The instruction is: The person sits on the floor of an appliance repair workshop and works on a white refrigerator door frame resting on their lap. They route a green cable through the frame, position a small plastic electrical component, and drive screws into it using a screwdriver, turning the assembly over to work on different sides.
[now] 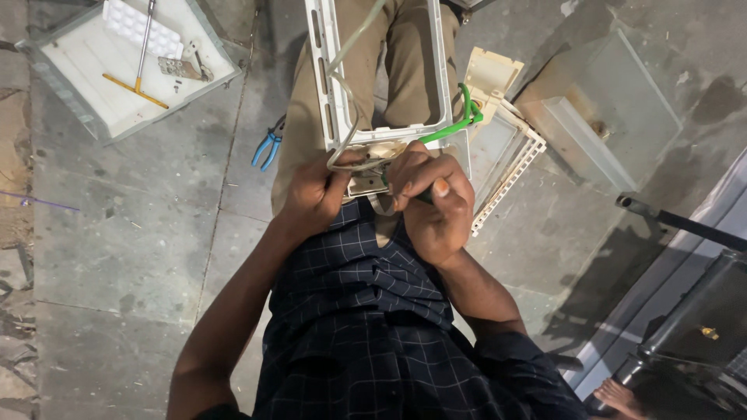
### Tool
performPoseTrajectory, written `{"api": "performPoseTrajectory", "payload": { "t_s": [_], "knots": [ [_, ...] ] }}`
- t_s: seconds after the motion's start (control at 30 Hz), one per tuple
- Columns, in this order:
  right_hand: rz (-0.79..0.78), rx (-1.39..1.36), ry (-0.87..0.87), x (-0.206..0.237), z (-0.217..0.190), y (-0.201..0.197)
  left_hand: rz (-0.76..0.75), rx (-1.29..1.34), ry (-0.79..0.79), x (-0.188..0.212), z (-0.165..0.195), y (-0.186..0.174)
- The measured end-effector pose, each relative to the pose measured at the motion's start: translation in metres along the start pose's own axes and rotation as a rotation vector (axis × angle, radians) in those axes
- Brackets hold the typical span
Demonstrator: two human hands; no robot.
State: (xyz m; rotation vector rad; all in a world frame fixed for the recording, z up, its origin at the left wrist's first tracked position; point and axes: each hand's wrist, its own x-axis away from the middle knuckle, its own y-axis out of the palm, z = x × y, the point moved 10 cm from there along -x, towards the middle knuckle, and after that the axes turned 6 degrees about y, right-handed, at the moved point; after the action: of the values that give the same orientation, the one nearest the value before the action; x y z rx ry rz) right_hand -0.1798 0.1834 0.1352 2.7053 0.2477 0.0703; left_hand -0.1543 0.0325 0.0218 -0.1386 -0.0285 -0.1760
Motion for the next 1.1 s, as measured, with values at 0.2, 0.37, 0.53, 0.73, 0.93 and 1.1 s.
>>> {"api": "performPoseTrajectory", "payload": {
  "t_s": [0.2,0.37,0.53,0.73,0.93,1.1],
  "knots": [
    [-0.023,0.049,0.054,-0.004,0.006,0.003,-0.024,0.008,0.073,-0.004,0.008,-0.002],
    [-0.059,0.116,0.035,-0.007,0.003,0.008,-0.034,-0.024,0.131,-0.006,0.013,-0.003],
    [-0.053,0.112,0.055,-0.009,0.003,0.007,-0.032,-0.034,0.16,-0.006,0.013,-0.004],
    [-0.056,0.111,0.051,-0.011,0.002,0.009,-0.023,-0.015,0.184,-0.006,0.014,-0.004],
    [-0.065,0.123,0.06,-0.012,0.002,0.009,-0.028,-0.023,0.196,-0.007,0.017,-0.005],
    [-0.056,0.1,0.058,-0.012,0.003,0.008,-0.034,-0.044,0.205,-0.007,0.018,-0.005]
  ]
}}
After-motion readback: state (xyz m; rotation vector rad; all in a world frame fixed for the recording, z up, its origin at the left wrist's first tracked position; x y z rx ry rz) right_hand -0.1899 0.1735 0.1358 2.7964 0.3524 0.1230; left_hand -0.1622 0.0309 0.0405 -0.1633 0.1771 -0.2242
